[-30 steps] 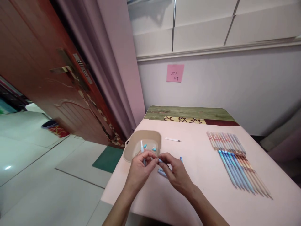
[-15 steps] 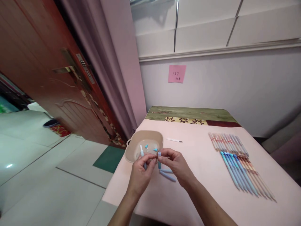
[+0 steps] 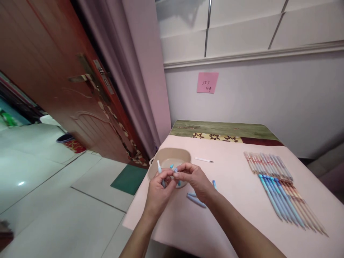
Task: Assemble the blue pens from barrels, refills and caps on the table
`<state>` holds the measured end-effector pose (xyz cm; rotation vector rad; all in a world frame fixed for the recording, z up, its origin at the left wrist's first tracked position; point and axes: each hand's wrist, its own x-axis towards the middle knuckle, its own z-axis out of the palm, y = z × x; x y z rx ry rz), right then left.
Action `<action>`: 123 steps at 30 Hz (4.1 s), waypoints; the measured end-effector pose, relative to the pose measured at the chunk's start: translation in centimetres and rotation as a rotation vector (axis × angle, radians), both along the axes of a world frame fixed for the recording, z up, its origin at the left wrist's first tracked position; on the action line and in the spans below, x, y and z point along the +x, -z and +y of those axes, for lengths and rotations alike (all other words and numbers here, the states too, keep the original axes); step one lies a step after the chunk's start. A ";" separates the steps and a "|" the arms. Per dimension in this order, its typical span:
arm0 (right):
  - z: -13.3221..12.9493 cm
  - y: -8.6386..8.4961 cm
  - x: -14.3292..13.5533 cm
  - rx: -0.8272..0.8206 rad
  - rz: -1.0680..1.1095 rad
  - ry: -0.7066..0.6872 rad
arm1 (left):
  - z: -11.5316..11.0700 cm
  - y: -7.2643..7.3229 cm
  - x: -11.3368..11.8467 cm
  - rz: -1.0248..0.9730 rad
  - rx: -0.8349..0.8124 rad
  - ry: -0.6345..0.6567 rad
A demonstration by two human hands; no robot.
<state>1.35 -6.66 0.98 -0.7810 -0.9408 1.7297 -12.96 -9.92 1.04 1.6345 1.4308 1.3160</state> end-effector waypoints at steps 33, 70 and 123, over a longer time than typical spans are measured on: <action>0.5 -0.6 4.7 0.230 -0.216 0.296 | -0.1 -0.2 3.7 0.089 -0.134 -0.007; -0.7 -0.4 4.3 -0.117 0.233 0.227 | -1.4 -2.2 5.2 0.071 0.129 -0.047; 12.2 8.4 10.7 0.391 -1.560 0.013 | 4.2 1.2 3.8 0.324 0.243 -0.083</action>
